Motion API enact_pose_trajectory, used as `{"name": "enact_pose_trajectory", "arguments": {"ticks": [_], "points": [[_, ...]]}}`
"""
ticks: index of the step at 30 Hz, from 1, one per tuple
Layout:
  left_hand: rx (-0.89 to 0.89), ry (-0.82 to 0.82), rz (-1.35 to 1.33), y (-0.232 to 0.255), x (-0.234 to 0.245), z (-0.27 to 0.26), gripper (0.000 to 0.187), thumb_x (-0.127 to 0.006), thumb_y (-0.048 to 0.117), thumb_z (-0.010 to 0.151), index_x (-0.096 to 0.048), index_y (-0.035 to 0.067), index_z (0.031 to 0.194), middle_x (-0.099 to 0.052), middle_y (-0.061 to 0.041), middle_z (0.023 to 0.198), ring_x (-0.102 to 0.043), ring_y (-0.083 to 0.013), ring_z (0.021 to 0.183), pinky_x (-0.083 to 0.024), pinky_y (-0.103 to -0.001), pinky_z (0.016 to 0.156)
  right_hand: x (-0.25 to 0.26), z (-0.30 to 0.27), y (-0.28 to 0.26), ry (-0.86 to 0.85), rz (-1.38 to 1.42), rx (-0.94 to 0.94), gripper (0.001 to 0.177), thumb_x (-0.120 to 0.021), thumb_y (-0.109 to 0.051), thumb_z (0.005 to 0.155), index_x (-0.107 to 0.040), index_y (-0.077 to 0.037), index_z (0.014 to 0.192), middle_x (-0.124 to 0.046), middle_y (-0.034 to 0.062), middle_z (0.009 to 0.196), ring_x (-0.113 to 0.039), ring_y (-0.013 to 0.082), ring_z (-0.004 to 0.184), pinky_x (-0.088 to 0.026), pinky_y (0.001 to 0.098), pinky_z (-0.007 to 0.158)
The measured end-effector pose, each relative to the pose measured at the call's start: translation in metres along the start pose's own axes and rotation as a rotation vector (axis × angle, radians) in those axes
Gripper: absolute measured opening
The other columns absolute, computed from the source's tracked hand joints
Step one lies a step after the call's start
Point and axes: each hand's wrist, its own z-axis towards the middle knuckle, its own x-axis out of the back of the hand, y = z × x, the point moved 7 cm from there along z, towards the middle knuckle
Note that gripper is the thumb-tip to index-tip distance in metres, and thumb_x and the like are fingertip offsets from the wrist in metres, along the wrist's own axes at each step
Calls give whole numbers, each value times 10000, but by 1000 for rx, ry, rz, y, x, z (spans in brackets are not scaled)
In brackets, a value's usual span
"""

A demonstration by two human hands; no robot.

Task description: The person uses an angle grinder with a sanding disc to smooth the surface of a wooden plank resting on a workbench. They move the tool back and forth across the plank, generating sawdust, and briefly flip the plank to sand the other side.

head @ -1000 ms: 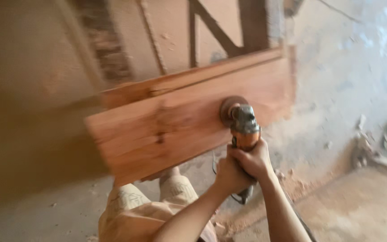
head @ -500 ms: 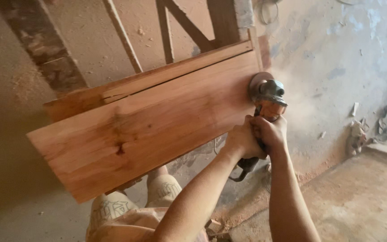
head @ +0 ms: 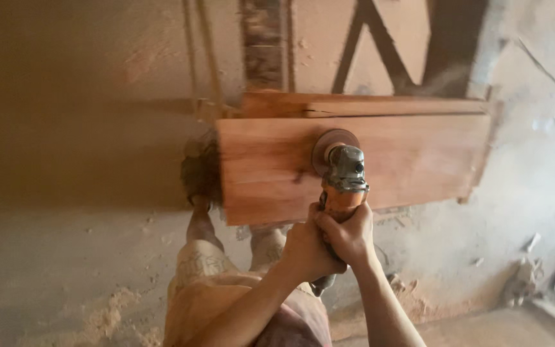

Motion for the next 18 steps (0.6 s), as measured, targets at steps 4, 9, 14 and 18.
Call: {"name": "enact_pose_trajectory", "arguments": {"ticks": [4,9,14,18], "points": [[-51,126,-50,-15,50,-21,871,-934,318,525,-512,35,1232,-756,-142,884,-761,-313,812,-617,-412,761,-48,-10,-41,-68,-107,19,502,-824,-186,636,-640,-3,1065,-748,120,909,-744,212,796,-611,361,733],[38,82,5,-49,68,-39,741,-870,359,636,-545,39,1220,-761,-117,902,-766,-285,797,-623,-395,766,-95,-28,-85,-173,-120,158,626,-843,-204,669,-577,-11,1202,-740,146,1017,-733,234,922,-589,385,825],[74,-6,55,-68,41,-55,675,-810,387,732,-543,32,1241,-751,-98,936,-760,-273,786,-622,-397,754,-105,-47,-80,-236,-201,95,676,-849,-202,652,-559,-25,1237,-737,157,1052,-734,248,951,-591,402,832],[-10,-49,60,-42,6,-38,629,-762,409,809,-542,26,1258,-742,-83,963,-754,-263,776,-621,-399,744,-60,-34,-52,-146,-235,-51,585,-845,-205,656,-613,-17,1159,-763,139,988,-759,232,867,-625,385,777]]}}
